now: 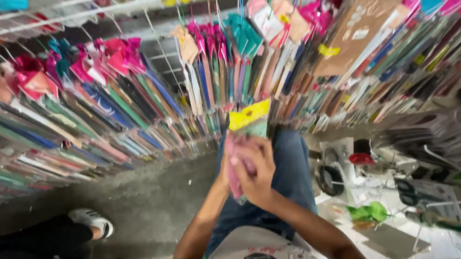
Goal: Cleaning and organizing phone cases on a retail display rack.
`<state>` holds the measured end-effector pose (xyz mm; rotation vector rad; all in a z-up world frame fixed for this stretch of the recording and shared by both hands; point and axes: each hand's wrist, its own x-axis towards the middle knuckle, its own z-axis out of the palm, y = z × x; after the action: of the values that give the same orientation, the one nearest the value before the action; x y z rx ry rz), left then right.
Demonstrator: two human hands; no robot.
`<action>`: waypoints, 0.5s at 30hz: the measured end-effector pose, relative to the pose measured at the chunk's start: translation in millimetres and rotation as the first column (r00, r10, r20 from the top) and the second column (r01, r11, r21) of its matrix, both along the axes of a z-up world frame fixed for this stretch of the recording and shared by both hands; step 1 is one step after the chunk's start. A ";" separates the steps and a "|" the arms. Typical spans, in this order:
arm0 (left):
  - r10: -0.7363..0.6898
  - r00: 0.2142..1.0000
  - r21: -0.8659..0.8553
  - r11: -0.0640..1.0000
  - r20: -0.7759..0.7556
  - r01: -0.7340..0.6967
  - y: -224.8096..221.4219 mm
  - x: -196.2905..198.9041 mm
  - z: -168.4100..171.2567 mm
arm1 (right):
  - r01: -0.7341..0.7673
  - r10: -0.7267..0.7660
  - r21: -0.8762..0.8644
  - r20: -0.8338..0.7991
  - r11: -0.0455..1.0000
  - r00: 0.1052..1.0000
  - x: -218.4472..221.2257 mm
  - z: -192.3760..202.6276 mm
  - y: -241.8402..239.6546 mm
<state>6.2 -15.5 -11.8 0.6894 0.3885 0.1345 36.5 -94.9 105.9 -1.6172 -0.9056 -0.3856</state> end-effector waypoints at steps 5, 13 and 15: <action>0.069 0.983 -0.058 0.997 0.173 -0.060 -8.6 1.5 24.6 | 0.104 -0.101 0.049 -0.067 0.993 0.993 51.0 -30.6 -2.8; 0.050 0.893 -0.415 0.896 0.448 0.159 10.4 -10.0 17.6 | -0.223 0.250 -0.169 0.161 0.960 0.955 9.4 -49.8 -25.5; 0.054 0.966 -0.358 0.933 0.253 0.042 -5.7 -7.9 17.4 | -0.041 0.045 -0.158 0.017 0.987 0.999 40.2 -65.7 -20.5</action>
<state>-1.7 -21.3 5.6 0.3002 0.1558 0.1521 76.8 -115.4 40.2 -1.7370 -1.0057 -0.3073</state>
